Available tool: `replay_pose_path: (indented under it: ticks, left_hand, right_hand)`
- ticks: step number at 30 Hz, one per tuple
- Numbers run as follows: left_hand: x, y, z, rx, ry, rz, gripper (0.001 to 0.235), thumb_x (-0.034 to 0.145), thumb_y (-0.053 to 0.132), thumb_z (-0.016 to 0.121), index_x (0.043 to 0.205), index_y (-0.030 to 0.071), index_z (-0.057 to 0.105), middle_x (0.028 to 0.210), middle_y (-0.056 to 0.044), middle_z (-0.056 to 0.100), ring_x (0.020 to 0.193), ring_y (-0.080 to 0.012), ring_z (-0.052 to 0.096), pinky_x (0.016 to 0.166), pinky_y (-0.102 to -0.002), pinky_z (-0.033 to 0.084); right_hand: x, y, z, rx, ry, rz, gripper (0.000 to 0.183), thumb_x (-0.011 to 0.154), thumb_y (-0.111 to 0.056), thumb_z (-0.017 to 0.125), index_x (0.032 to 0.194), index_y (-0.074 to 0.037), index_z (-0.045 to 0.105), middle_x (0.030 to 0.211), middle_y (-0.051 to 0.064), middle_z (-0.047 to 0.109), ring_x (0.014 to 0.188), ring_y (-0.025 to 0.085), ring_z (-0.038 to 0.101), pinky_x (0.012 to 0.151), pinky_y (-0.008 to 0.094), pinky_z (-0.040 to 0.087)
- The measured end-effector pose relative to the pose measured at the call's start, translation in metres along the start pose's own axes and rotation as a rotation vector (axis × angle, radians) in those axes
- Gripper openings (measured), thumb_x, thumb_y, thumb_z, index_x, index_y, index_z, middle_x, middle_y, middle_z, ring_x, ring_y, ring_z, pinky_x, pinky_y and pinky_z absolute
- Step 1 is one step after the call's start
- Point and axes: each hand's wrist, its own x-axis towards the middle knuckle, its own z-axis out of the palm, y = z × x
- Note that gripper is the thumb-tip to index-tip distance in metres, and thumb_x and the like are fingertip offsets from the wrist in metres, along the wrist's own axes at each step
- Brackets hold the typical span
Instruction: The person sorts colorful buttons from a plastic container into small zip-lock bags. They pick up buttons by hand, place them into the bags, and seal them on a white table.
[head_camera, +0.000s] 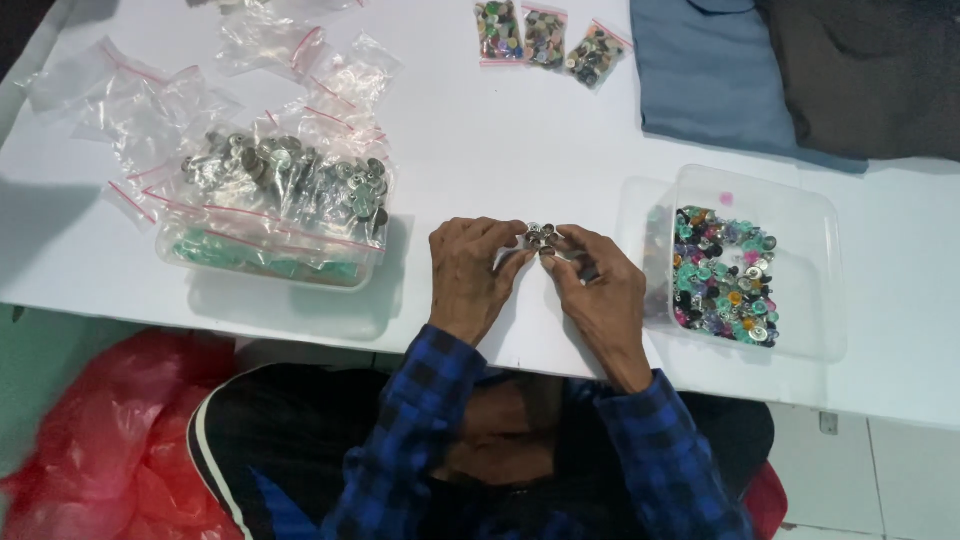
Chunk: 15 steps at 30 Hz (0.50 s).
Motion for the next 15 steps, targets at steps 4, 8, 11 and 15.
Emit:
replay_pose_path:
  ticks: [4,8,11,15]
  left_hand:
    - [0.001,-0.001,0.001,-0.018,-0.001,0.007,0.023,0.088,0.028,0.081,0.108,0.018,0.075,0.082,0.001,0.072,0.097,-0.0214,0.065,0.102,-0.044,0.037]
    - [-0.002,-0.002,0.000,-0.020,0.039,0.026,0.026,0.085,0.027,0.084,0.108,0.020,0.076,0.082,0.002,0.073,0.096,-0.0227,0.065,0.101,-0.044,0.038]
    - [-0.002,-0.005,-0.001,-0.040,0.018,0.068,0.028,0.085,0.029,0.084,0.110,0.020,0.075,0.085,0.002,0.073,0.098,-0.0241,0.065,0.100,-0.043,0.040]
    - [-0.002,0.005,-0.009,-0.073,-0.018,0.062,0.034,0.086,0.033,0.083,0.115,0.018,0.074,0.091,-0.001,0.074,0.104,-0.0282,0.064,0.101,-0.045,0.040]
  right_hand:
    - [0.001,0.003,0.001,-0.010,-0.006,0.017,0.033,0.082,-0.010,0.085,0.113,-0.015,0.077,0.094,0.010,0.077,0.072,0.017,0.068,0.067,0.028,0.057]
    - [0.000,0.005,0.003,-0.003,0.004,0.004,0.034,0.082,-0.012,0.086,0.115,-0.014,0.077,0.094,0.009,0.077,0.069,0.016,0.068,0.065,0.028,0.058]
    - [-0.002,0.006,0.000,0.027,0.031,-0.007,0.038,0.082,-0.013,0.086,0.118,-0.011,0.074,0.097,0.012,0.076,0.070,0.019,0.068,0.065,0.031,0.058]
    - [-0.007,0.006,-0.001,0.036,0.088,-0.089,0.052,0.080,-0.011,0.086,0.128,-0.001,0.066,0.103,0.023,0.072,0.074,0.031,0.072,0.066,0.042,0.060]
